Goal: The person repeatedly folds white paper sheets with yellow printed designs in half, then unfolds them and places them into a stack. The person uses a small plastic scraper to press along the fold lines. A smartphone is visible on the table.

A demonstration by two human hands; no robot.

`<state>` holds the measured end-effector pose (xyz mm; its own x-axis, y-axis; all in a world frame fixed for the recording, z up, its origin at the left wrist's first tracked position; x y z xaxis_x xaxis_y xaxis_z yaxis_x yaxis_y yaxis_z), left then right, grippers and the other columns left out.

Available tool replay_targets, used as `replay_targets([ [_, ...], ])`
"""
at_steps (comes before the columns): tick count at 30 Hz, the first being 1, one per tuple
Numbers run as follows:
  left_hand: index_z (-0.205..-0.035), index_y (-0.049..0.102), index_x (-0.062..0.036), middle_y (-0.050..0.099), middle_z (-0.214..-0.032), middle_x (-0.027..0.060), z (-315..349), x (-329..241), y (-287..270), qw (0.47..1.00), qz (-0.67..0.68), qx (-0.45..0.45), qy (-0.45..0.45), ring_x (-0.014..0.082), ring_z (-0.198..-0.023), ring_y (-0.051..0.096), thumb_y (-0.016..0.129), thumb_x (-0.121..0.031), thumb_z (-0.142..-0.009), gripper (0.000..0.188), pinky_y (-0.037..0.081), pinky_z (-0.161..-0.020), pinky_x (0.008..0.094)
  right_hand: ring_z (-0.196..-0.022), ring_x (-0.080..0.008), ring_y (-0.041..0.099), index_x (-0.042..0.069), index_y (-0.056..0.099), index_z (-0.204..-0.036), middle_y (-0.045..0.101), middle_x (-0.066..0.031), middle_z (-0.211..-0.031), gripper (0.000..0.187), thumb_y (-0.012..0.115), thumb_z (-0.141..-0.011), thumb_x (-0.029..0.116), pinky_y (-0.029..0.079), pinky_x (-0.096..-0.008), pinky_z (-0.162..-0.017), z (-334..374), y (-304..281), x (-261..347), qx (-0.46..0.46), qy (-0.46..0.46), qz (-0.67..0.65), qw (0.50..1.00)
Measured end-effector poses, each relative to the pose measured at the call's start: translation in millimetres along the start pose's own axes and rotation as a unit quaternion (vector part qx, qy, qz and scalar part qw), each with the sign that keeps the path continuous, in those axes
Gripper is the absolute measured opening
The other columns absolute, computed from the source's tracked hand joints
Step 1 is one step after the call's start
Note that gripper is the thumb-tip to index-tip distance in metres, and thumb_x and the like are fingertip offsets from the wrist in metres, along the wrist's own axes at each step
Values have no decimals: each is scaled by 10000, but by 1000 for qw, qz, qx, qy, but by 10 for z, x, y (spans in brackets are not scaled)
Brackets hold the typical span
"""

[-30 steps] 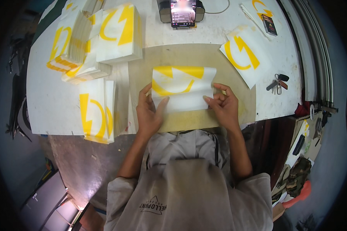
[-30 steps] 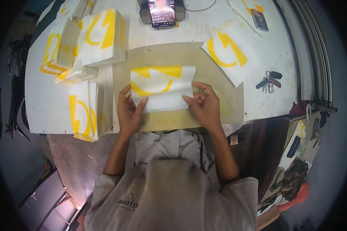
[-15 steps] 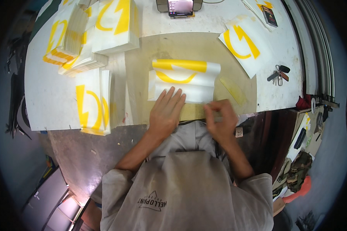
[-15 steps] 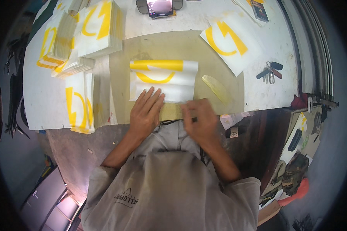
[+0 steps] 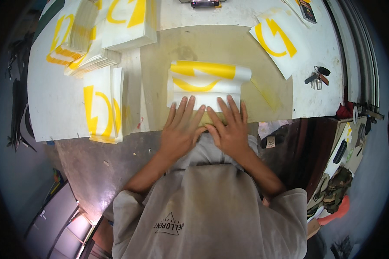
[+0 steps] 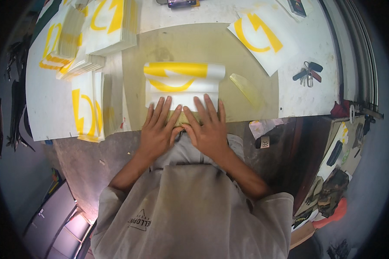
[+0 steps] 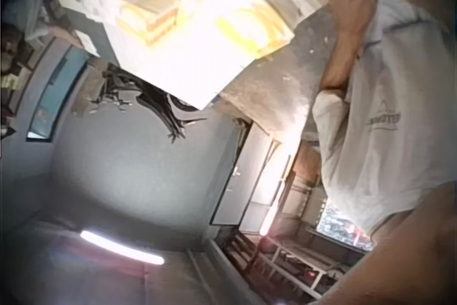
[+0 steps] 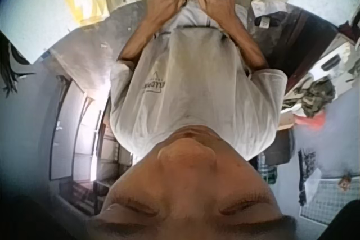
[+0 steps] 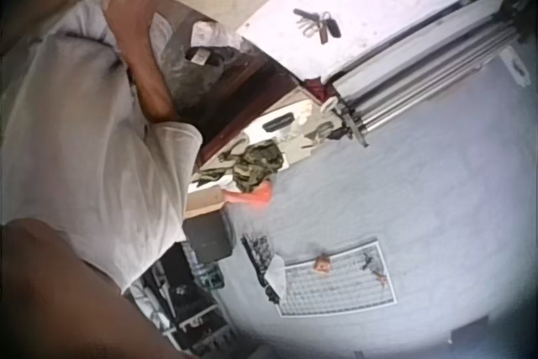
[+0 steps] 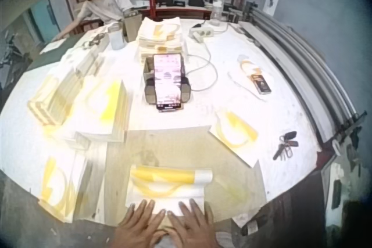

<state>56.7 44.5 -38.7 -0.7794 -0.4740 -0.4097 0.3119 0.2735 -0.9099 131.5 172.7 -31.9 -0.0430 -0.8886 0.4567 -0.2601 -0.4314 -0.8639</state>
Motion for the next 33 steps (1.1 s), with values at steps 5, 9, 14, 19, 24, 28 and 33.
replay_targets([
  [5,-1574,486,-20,364,-1670,291,3,-41,105,1000,2,3,-15,467,-1560,340,670,-394,-998,712,275,-1260,618,-1520,-420,417,105,744,-1298,580,-162,-1532,373,731,-971,283,202,-717,-1224,289,-194,-297,10,42,96,994],
  [9,-1571,448,46,339,-1662,335,-30,-120,180,999,41,2,-26,491,-1558,327,658,-384,-1004,741,270,-1264,610,-1457,-420,476,60,762,-1211,612,-178,-1460,329,763,-937,243,270,-692,-1198,392,-496,-362,-70,89,85,990],
  [14,-1562,439,74,331,-1658,346,-154,-319,266,999,45,-9,-21,486,-1563,319,661,-256,-988,699,263,-1278,583,-1402,-424,509,-5,724,-1220,624,-195,-1403,326,744,-925,133,409,-585,-1159,0,-240,60,-82,-32,-177,980],
  [19,-1484,524,85,439,-1586,335,-96,-294,381,999,38,27,-26,493,-1547,337,725,-296,-945,690,271,-1277,570,-1502,-397,434,5,670,-1357,575,-166,-1523,387,662,-1000,155,372,-569,-1221,-855,83,88,50,-122,-80,988],
  [24,-1459,574,47,487,-1560,298,-115,-244,226,1000,19,6,-16,494,-1546,335,773,-429,-911,752,293,-1269,566,-1553,-360,375,56,620,-1455,493,-131,-1625,453,596,-1055,268,269,-594,-1271,-981,213,-90,95,-104,-14,990],
  [28,-1482,571,16,475,-1586,269,-115,-261,199,999,42,12,-24,478,-1560,319,768,-420,-927,733,290,-1267,576,-1569,-340,351,75,585,-1502,463,-125,-1650,546,606,-1055,387,238,-642,-1264,-1067,277,-47,85,-91,59,990],
  [33,-1532,531,6,422,-1639,257,-123,-254,173,999,41,8,-17,467,-1569,310,753,-448,-933,783,265,-1274,585,-1612,-364,260,104,446,-1620,341,-98,-1730,630,528,-1090,436,110,-705,-1267,-1321,367,-275,84,-86,79,990],
])
Point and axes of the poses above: each hand's wrist, its own z-axis away from the middle knuckle, its own y-axis out of the palm, x = y × z, the point moved 8 cm from there along -z, towards the middle knuckle
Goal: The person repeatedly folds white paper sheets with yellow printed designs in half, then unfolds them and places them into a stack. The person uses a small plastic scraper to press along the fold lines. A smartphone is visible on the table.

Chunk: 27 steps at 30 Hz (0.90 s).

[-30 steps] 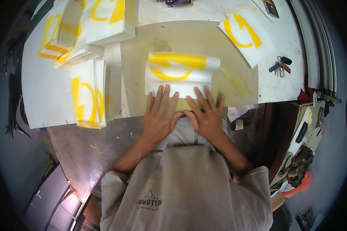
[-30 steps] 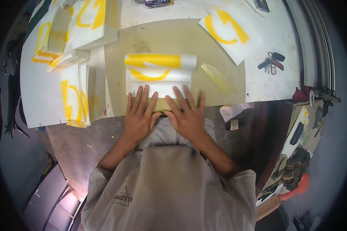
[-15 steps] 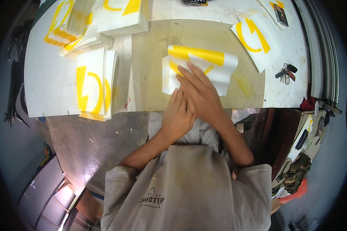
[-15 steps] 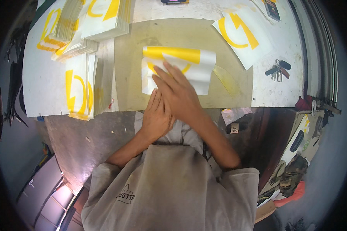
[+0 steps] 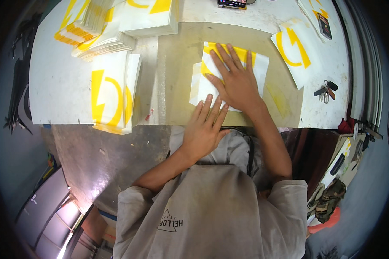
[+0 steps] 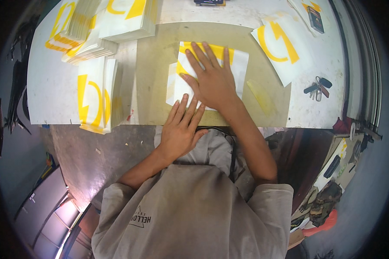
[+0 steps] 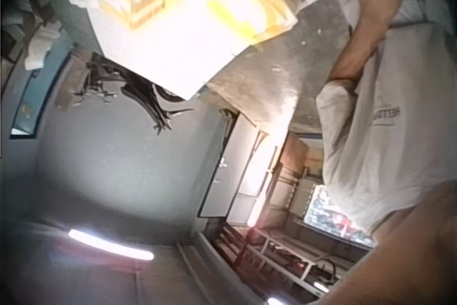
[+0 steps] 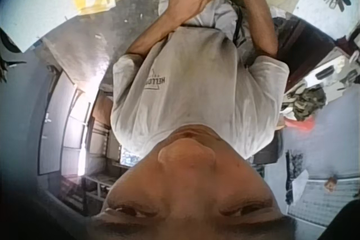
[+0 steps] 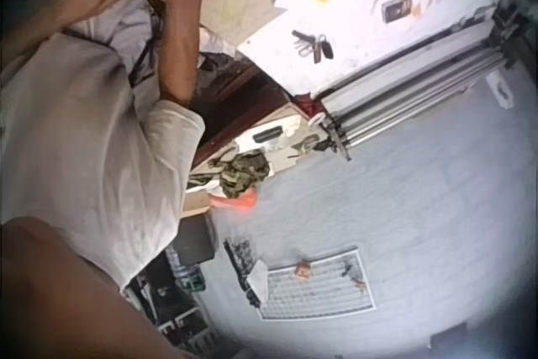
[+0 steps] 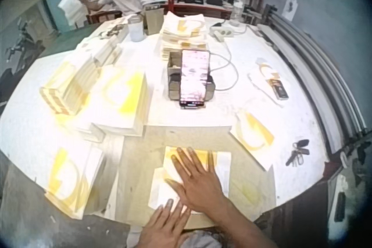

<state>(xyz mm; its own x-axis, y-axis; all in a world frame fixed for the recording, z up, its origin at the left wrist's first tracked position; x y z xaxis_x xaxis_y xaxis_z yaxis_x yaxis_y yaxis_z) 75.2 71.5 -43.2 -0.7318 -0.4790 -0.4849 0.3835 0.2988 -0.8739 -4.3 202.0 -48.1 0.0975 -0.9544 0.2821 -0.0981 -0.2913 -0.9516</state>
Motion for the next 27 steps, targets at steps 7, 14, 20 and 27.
replay_targets([
  [7,-1552,519,-21,417,-1647,248,-1,-14,40,1000,-8,12,-13,442,-1568,326,733,-433,-953,758,276,-1278,547,-1591,-363,307,61,495,-1575,389,-125,-1699,657,542,-1068,476,176,-728,-1243,-16,-35,-4,-26,11,57,998],
  [14,-1470,607,-69,548,-1549,163,-89,251,-131,999,18,-33,11,338,-1444,509,707,-312,-984,553,452,-1087,473,-1604,-348,289,78,422,-1624,357,-118,-1720,693,566,-1064,458,127,-703,-1264,-60,-74,-64,7,5,12,1000],
  [20,-1443,604,-60,534,-1548,151,-358,614,-470,999,23,-28,-12,333,-1434,502,741,-392,-935,622,408,-1062,523,-1575,-341,344,72,487,-1584,404,-115,-1694,708,550,-1049,532,170,-768,-1217,-66,-86,-71,-9,-16,34,999],
  [27,-1641,321,-13,292,-1735,170,-819,833,-578,997,-57,58,13,416,-1623,197,884,-668,-593,1358,117,-1261,718,-1573,-327,354,61,517,-1563,428,-82,-1686,741,578,-1019,561,152,-799,-1202,-129,-129,-104,1,-18,45,999],
])
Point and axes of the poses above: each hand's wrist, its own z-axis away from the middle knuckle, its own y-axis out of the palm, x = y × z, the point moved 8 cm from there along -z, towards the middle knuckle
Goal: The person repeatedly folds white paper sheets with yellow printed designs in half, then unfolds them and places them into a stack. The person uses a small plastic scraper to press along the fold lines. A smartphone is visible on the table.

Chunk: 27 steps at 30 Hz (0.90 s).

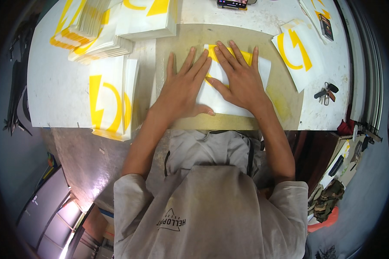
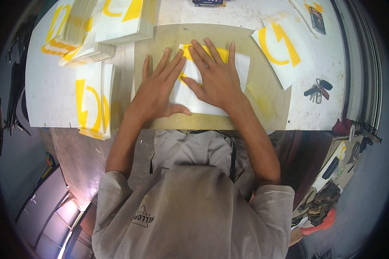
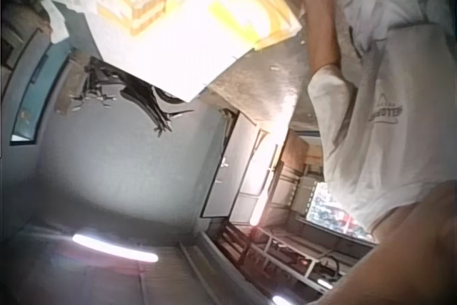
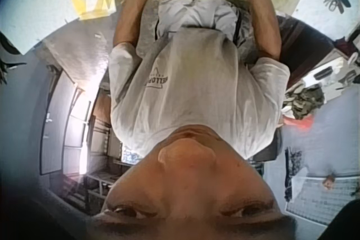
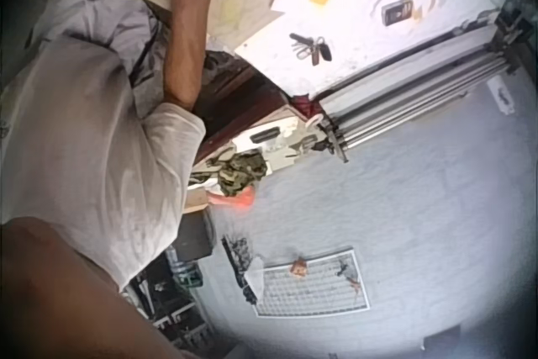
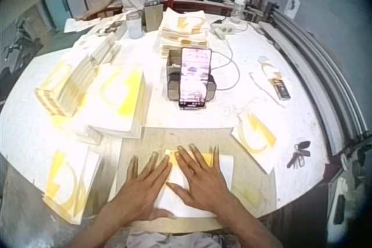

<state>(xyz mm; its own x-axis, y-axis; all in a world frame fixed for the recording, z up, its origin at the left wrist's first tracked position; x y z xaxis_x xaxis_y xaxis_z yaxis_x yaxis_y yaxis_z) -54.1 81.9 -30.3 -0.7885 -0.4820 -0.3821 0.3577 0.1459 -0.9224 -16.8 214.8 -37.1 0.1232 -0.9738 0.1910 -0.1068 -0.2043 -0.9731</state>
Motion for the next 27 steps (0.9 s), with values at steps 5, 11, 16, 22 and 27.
replay_targets([
  [5,-1678,218,-3,198,-1772,155,-243,27,-1,998,-36,36,-25,462,-1625,146,932,-718,-368,1655,83,-1256,752,-1570,-322,361,45,520,-1557,458,-78,-1667,761,584,-1012,572,140,-796,-1208,7,-4,0,-10,8,-4,1000],
  [11,-1682,191,6,158,-1783,156,-237,36,3,995,-53,71,-48,498,-1620,121,943,-718,-344,1697,65,-1252,759,-1576,-314,355,-6,467,-1575,452,-143,-1663,772,528,-1056,561,117,-767,-1230,232,-23,-367,-4,83,22,996],
  [16,-1679,172,29,132,-1786,175,-165,-10,1,986,-79,102,-107,518,-1617,95,947,-720,-343,1716,52,-1253,754,-1575,-334,350,-25,424,-1594,380,-183,-1696,736,538,-1075,485,126,-750,-1239,648,-225,-251,-55,159,4,986],
  [22,-1679,155,39,118,-1787,190,-38,-16,20,985,-75,86,-126,530,-1616,76,936,-736,-338,1734,35,-1251,754,-1617,-307,263,38,455,-1599,357,-95,-1725,693,545,-1059,464,145,-773,-1220,1166,46,622,108,92,-80,987],
  [27,-1683,148,28,105,-1786,205,-14,-1,22,986,-66,86,-128,531,-1618,48,927,-748,-310,1759,23,-1258,742,-1606,-369,278,24,435,-1607,374,-118,-1715,710,563,-1059,457,89,-831,-1181,1708,-186,68,100,177,-5,979],
])
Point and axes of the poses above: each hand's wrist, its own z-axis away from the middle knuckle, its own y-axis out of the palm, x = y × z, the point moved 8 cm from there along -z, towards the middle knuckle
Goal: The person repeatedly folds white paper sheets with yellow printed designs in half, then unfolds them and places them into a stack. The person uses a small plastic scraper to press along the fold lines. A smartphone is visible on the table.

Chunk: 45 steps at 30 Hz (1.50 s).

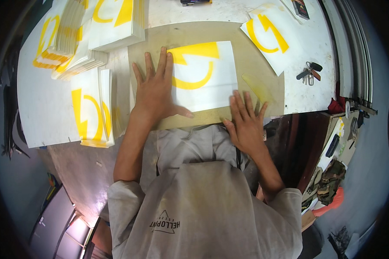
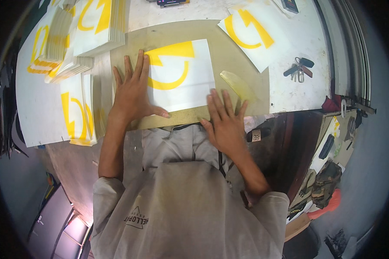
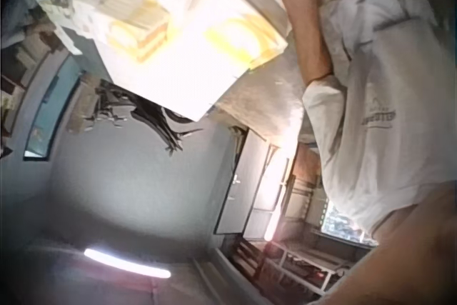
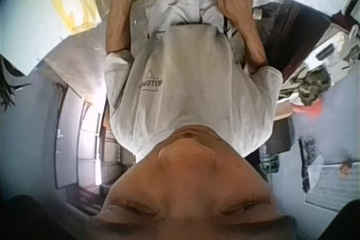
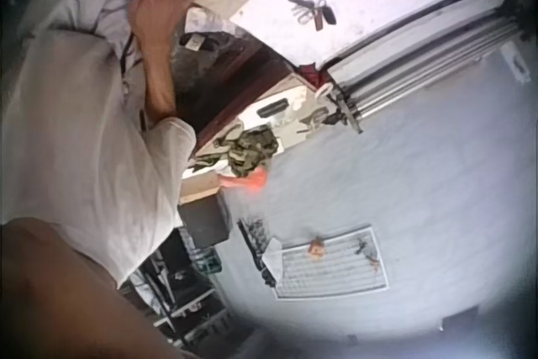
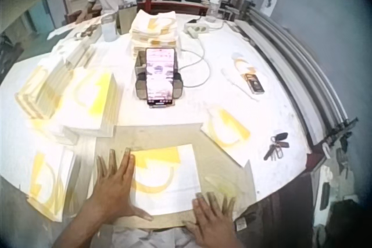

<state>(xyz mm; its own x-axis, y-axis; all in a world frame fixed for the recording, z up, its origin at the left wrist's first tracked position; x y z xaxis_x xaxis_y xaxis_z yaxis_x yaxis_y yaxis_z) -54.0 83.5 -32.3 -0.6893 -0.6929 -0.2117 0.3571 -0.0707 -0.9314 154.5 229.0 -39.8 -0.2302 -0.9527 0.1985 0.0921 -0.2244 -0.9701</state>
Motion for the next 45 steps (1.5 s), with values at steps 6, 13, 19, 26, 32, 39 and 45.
replay_targets([
  [6,-1689,219,-48,177,-1767,201,81,-87,-84,988,83,-96,84,487,-1623,92,930,-671,-483,1532,62,-1269,718,-1541,-418,395,12,502,-1541,484,-169,-1628,607,696,-994,188,219,-717,-1231,-237,-413,-81,-148,-25,-128,980],
  [13,-1561,512,-85,554,-1592,98,464,-171,171,969,97,-185,133,357,-1512,464,794,-379,-920,759,189,-1266,681,-1243,-338,593,70,660,-1378,641,-106,-1313,517,788,-878,82,404,-554,-1137,-669,-330,53,-141,-181,-118,966],
  [19,-1491,607,-111,555,-1568,101,532,-54,159,968,126,-184,111,357,-1502,448,816,-357,-904,670,175,-1265,685,-1035,-285,574,118,724,-1313,599,-72,-1056,463,815,-860,127,391,-501,-995,-684,-313,-27,-144,-168,-129,967],
  [26,-1319,767,-195,602,-1368,158,367,-198,64,954,136,-258,73,365,-1333,517,837,-378,-873,487,244,-1223,676,-987,-260,536,178,794,-1207,551,-50,-963,355,827,-872,291,361,-486,-959,-786,-295,-17,-152,-129,-129,971],
  [32,-1224,806,-215,635,-1344,113,484,-105,4,953,96,-273,90,338,-1319,537,831,-254,-874,353,244,-1227,668,-1036,-255,559,179,817,-1094,603,-44,-1019,255,807,-843,135,364,-488,-973,-796,-380,-58,-169,-132,-180,960],
  [39,-1258,761,-105,674,-1401,136,656,-213,89,937,80,-306,151,326,-1327,620,756,-3,-847,424,412,-1189,559,-1123,-293,639,62,759,-1135,690,-75,-1196,405,735,-740,-26,470,-492,-953,-488,-382,136,-239,-177,-114,948],
  [45,-1380,653,28,610,-1502,192,824,-357,360,948,123,-260,137,374,-1452,536,728,-21,-913,475,439,-1204,521,-1332,-348,610,14,726,-1203,675,-124,-1403,328,760,-880,56,457,-548,-1114,-267,-217,201,-209,-161,-132,955],
])
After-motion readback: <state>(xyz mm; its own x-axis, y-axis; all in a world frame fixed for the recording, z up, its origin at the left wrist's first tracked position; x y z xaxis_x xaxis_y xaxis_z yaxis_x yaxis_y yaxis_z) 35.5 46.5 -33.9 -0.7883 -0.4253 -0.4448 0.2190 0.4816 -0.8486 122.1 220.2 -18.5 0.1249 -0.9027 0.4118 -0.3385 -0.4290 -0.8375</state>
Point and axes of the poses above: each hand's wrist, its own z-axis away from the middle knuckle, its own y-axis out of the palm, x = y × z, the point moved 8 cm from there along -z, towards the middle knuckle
